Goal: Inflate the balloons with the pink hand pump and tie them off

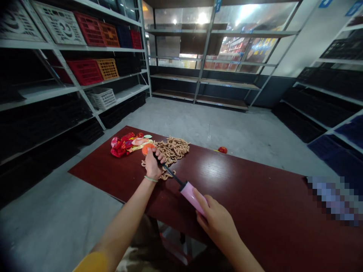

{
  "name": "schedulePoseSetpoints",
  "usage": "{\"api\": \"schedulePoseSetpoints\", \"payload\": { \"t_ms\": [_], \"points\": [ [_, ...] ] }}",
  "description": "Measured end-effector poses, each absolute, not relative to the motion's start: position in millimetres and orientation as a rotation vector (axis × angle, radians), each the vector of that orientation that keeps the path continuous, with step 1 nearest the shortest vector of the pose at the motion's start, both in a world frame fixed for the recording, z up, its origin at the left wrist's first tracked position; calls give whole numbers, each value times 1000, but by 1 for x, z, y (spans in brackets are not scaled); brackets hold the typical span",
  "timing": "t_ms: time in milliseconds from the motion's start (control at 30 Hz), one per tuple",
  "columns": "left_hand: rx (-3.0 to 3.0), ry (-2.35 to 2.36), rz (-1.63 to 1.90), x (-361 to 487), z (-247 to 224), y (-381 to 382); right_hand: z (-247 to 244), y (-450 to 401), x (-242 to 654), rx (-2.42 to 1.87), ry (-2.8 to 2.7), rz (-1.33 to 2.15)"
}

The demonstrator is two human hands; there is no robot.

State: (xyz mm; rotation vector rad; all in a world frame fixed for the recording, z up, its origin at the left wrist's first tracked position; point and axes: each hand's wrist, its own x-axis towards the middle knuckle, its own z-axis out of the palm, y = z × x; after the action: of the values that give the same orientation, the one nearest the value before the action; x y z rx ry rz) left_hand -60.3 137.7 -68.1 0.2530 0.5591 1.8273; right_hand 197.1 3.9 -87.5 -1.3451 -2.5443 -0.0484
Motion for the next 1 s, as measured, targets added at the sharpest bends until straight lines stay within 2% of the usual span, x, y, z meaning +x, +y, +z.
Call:
{"api": "schedulePoseSetpoints", "payload": {
  "t_ms": [167, 333, 500, 667, 833, 1000],
  "points": [
    [310, 485, 1840, -51, -53, 127, -87, -16, 207, -1421, -2452, -177],
    [396, 448, 1797, -25, -37, 108, -76, -6, 169, -1419, -2335, -99],
    [398, 516, 1725, -19, -51, 92, -73, -1, 146, -1418, -2272, 19],
    [396, 569, 1749, -47, -51, 98, -80, -20, 168, -1287, -2328, 158],
    [344, 524, 1803, -70, -34, 107, -88, -39, 192, -1270, -2283, 78],
    [342, 491, 1810, -47, -43, 93, -89, -35, 180, -1393, -2188, 78]
  ]
}}
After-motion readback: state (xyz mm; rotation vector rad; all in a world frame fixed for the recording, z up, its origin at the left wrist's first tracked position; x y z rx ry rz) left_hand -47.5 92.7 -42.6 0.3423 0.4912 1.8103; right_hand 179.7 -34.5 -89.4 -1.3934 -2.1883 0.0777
